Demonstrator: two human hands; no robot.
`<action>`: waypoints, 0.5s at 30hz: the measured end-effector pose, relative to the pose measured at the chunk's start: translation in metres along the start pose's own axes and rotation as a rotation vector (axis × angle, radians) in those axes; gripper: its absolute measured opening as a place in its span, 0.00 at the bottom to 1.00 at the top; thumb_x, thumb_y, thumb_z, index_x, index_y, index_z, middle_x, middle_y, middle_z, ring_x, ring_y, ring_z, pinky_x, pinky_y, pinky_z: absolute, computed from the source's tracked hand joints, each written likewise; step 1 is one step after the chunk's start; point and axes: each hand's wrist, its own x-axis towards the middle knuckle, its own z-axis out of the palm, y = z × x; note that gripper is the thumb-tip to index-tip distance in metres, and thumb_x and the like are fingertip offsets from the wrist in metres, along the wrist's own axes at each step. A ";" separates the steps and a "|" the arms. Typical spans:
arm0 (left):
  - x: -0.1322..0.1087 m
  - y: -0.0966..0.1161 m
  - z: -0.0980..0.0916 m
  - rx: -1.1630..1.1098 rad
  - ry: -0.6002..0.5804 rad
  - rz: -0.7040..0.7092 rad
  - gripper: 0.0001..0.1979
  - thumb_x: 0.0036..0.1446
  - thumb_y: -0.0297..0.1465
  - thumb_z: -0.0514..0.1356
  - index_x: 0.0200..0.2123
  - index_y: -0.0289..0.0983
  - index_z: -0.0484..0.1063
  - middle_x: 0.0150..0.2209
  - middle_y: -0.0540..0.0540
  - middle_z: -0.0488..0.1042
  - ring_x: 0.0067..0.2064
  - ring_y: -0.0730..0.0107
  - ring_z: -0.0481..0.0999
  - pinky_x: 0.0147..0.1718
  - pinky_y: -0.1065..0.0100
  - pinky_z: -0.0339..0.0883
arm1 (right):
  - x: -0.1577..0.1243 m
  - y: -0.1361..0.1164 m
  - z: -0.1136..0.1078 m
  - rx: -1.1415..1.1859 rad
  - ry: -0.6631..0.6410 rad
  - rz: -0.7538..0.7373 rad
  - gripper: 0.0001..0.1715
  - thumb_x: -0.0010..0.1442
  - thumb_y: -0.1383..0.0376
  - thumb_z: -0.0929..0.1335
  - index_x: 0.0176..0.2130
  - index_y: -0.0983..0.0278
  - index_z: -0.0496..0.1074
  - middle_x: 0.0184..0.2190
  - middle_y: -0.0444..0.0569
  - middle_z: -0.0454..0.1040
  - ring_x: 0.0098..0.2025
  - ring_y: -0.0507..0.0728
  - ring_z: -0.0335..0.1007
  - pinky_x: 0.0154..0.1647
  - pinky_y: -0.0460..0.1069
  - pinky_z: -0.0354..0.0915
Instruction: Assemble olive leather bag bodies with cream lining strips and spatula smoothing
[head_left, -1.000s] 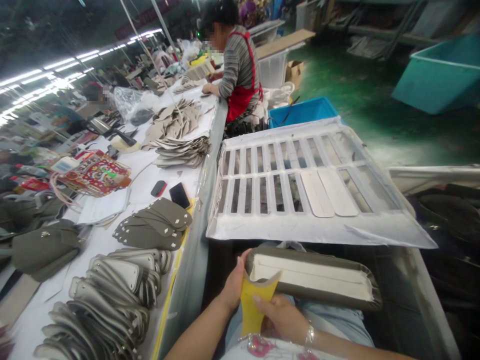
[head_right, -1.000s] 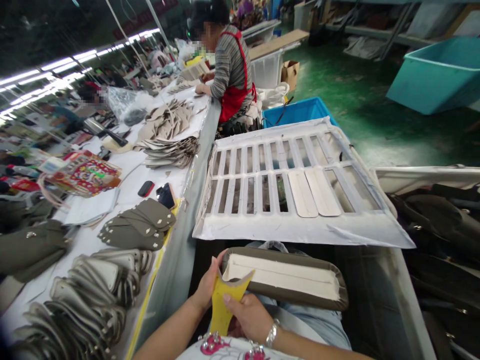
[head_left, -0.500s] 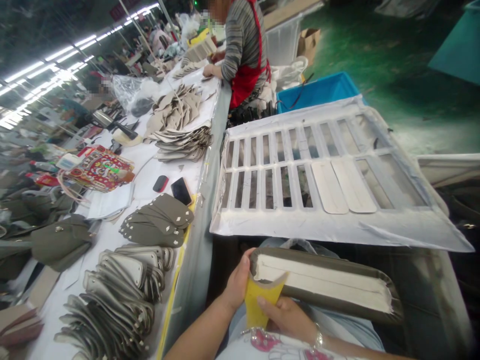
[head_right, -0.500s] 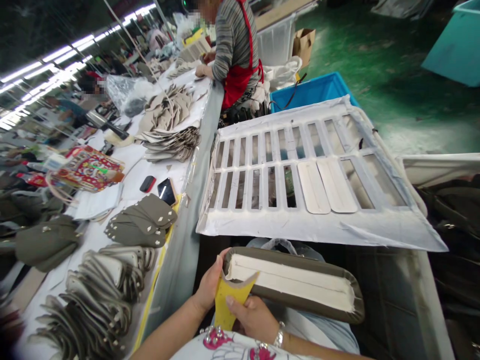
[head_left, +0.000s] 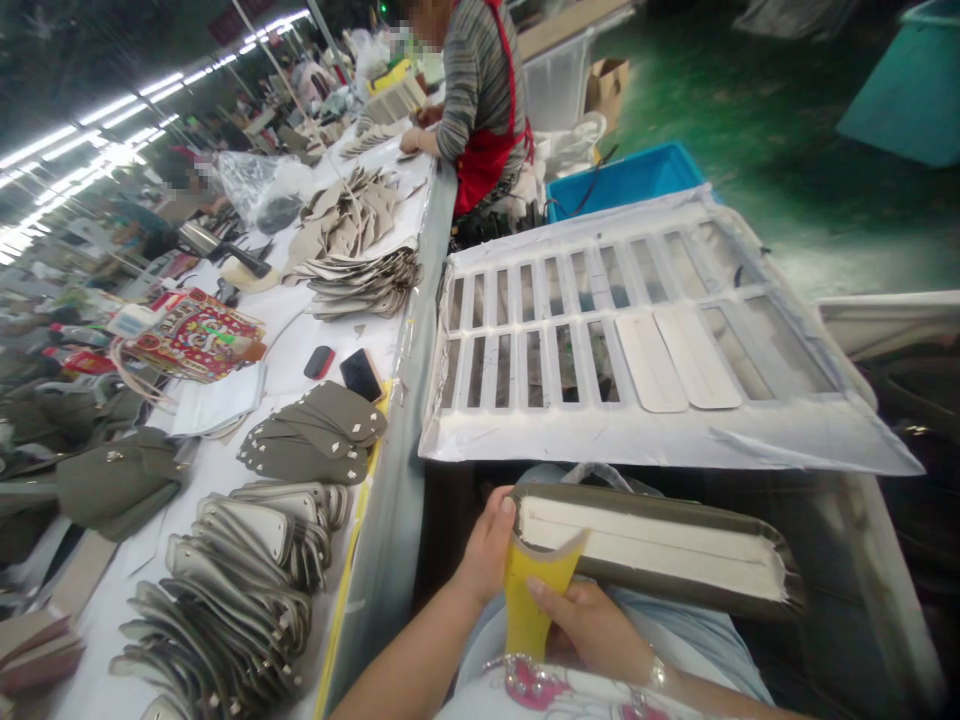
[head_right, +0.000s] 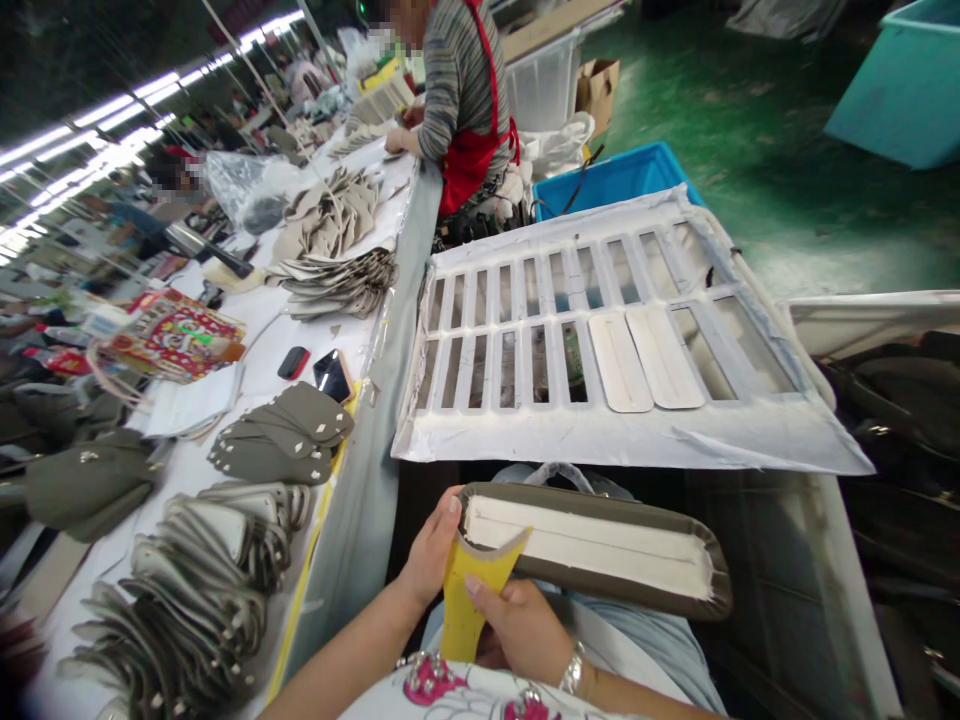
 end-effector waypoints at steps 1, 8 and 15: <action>0.000 0.000 0.000 0.023 0.003 0.017 0.19 0.61 0.44 0.48 0.44 0.37 0.65 0.41 0.45 0.73 0.41 0.64 0.70 0.41 0.67 0.62 | 0.000 0.003 0.000 -0.012 0.035 0.009 0.26 0.44 0.46 0.71 0.25 0.67 0.70 0.24 0.50 0.75 0.28 0.56 0.74 0.28 0.46 0.68; 0.004 0.011 -0.018 0.450 0.003 0.105 0.21 0.60 0.46 0.46 0.40 0.38 0.69 0.32 0.45 0.72 0.34 0.64 0.69 0.39 0.65 0.61 | 0.009 0.015 0.015 -0.093 0.154 -0.024 0.27 0.40 0.45 0.71 0.25 0.66 0.66 0.20 0.50 0.74 0.20 0.57 0.71 0.16 0.45 0.65; 0.012 0.034 -0.024 0.690 -0.126 0.350 0.18 0.59 0.40 0.50 0.48 0.40 0.70 0.50 0.43 0.69 0.50 0.58 0.66 0.52 0.62 0.55 | 0.015 0.020 0.024 -0.117 0.180 -0.035 0.28 0.40 0.44 0.70 0.26 0.65 0.65 0.22 0.48 0.75 0.21 0.57 0.72 0.15 0.44 0.64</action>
